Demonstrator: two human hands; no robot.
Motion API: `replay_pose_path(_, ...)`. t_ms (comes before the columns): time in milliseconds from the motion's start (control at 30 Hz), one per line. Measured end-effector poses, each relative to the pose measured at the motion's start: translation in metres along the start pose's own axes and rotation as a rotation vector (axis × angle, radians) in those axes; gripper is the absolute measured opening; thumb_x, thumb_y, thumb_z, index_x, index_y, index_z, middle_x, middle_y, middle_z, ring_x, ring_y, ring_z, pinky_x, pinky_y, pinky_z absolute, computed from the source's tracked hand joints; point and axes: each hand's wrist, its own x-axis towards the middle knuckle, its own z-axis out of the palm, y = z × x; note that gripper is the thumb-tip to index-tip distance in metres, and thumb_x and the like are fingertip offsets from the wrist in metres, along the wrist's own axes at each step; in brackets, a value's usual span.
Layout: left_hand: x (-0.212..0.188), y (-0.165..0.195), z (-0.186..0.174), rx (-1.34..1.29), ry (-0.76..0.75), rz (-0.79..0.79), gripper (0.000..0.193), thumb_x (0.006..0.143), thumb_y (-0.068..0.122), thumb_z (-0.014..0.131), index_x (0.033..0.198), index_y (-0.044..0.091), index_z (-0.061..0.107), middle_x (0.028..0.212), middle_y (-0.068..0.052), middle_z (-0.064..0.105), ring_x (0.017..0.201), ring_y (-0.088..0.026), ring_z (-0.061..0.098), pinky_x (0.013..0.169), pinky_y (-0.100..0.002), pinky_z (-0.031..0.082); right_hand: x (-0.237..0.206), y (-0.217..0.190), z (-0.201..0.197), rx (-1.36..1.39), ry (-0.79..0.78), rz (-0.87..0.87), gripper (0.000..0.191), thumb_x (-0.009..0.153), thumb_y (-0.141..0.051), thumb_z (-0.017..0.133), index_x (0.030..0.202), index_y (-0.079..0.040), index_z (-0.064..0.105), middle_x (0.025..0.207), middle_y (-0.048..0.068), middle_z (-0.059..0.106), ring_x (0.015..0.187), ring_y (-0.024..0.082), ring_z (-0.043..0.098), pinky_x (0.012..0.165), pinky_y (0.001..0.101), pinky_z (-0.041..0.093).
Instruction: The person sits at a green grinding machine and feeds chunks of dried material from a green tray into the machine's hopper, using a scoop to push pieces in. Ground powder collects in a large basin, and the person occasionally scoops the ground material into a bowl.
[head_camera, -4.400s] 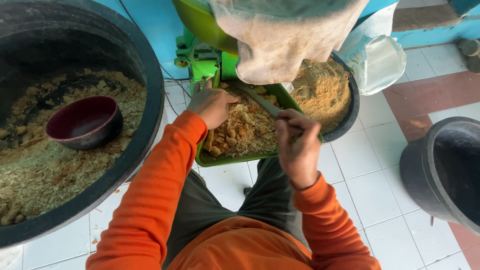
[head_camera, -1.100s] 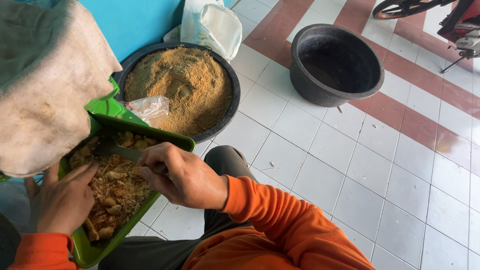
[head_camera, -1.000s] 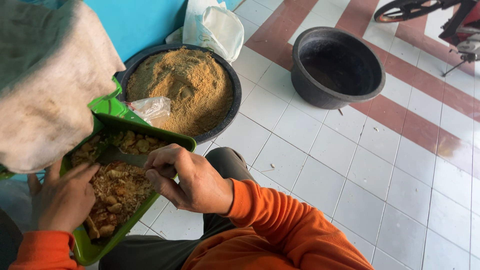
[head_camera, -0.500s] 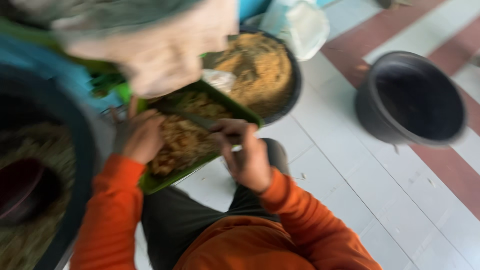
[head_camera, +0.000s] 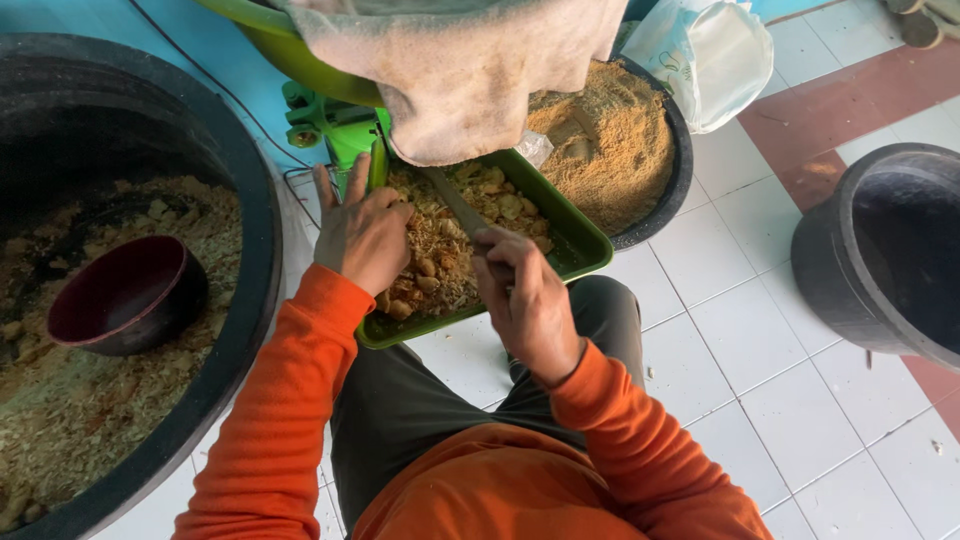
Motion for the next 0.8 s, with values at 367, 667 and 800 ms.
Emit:
replay_pose_path(367,0.003,0.002,-0.003,-0.026,-0.041,-0.034,0.017,0.088,0.009,0.062,0.093,0.008,0.079,0.119,-0.009,0.069,0.152,-0.036,0.034,0.123,-0.07,0.006,0.014,0.004,-0.041,-0.015,0.04,-0.005,0.026,0.102,0.007,0.068,0.113,0.001,0.045,0.12,0.018,0.07,0.094,0.02,0.077,0.076,0.0276,0.063)
replay_pose_path(667,0.009,-0.002,0.0,-0.028,-0.12,-0.009,0.034,0.08,0.006,0.059,0.108,0.008,0.078,0.121,-0.007,0.07,0.151,-0.04,0.022,0.114,-0.076,0.004,0.012,-0.009,-0.069,0.013,0.088,0.027,0.022,0.108,0.005,0.063,0.117,0.001,0.042,0.119,0.018,0.069,0.098,0.022,0.077,0.08,0.0265,0.063)
replay_pose_path(800,0.006,-0.006,0.004,-0.163,-0.081,-0.031,0.032,0.088,0.013,0.059,0.114,0.009,0.077,0.128,-0.006,0.069,0.154,-0.038,0.021,0.116,-0.075,0.009,0.023,-0.019,-0.084,0.039,0.056,0.04,0.025,0.11,0.005,0.061,0.118,0.001,0.039,0.12,0.017,0.071,0.09,0.018,0.077,0.074,0.0237,0.061)
